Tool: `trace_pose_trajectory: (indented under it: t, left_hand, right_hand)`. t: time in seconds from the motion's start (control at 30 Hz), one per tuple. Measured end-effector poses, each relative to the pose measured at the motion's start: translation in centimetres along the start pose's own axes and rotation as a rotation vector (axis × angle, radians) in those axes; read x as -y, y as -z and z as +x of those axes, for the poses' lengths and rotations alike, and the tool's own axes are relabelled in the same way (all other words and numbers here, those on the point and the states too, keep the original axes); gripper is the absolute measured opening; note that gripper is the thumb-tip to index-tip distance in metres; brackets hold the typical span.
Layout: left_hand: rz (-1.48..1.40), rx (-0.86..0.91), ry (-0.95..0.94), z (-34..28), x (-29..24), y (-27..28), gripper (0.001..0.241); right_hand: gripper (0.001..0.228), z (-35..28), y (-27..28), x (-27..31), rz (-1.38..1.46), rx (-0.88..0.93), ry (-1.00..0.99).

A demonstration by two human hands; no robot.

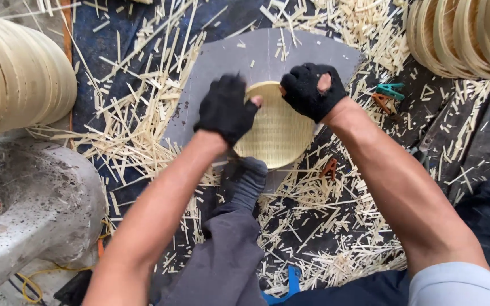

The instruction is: The person places a woven bamboo base onto a template and wraps a thin wooden strip around its edge. They secure the strip with a metal clip, trim the excess with shears, and place the finished base onto a stack.

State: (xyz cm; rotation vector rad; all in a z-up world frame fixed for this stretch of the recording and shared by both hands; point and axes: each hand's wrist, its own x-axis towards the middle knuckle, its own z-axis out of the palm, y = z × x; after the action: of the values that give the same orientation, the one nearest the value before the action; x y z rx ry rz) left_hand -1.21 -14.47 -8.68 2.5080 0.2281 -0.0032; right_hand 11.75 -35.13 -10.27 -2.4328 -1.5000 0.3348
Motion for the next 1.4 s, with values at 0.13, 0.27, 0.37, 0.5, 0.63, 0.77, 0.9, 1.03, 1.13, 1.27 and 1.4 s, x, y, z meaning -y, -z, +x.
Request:
trace_pose_trajectory:
  t: [0.13, 0.27, 0.37, 0.5, 0.63, 0.77, 0.9, 1.03, 1.13, 1.27, 1.4]
  left_hand:
    - [0.069, 0.087, -0.24, 3.8, 1.6, -2.2, 0.032]
    - [0.174, 0.143, -0.411, 4.7, 1.7, -2.8, 0.023]
    - [0.183, 0.113, -0.437, 4.4, 1.9, -3.3, 0.02]
    - [0.174, 0.07, -0.456, 4.2, 2.1, -3.1, 0.018]
    - [0.154, 0.068, -0.472, 4.6, 1.6, -2.7, 0.017]
    - [0.143, 0.062, -0.435, 3.6, 2.0, -3.0, 0.021]
    - [0.073, -0.091, -0.277, 0.8, 2.0, -4.4, 0.026]
    - [0.022, -0.173, -0.107, 0.3, 1.5, -3.8, 0.027]
    - [0.045, -0.142, -0.188, 1.4, 1.7, -3.5, 0.027]
    - [0.253, 0.0, -0.435, 3.9, 2.1, -3.4, 0.023]
    - [0.312, -0.003, -0.49, 3.8, 1.9, -3.5, 0.022]
  right_hand:
    - [0.008, 1.3, 0.4, 0.7, -0.045, -0.091, 0.052]
    - [0.01, 0.3, 0.9, 0.6, -0.031, -0.125, 0.04]
    - [0.009, -2.8, 1.9, 0.5, -0.008, -0.075, -0.036]
    - [0.008, -7.0, 2.9, 1.4, 0.023, 0.021, -0.257]
    - [0.023, -7.9, 0.5, 4.5, 0.419, -0.043, -0.525]
    - [0.022, -7.5, -2.6, 4.5, 0.35, -0.223, -0.577]
    - [0.018, -5.2, -2.4, 3.0, 0.126, -0.276, -0.505]
    - [0.013, -2.5, -0.8, 1.8, 0.016, -0.234, -0.275]
    - [0.007, -1.3, -0.4, 1.7, 0.028, -0.15, -0.088]
    - [0.008, -1.1, 0.5, 1.7, 0.006, -0.105, -0.123]
    - [0.007, -4.4, 3.6, 2.8, 0.083, -0.06, -0.233]
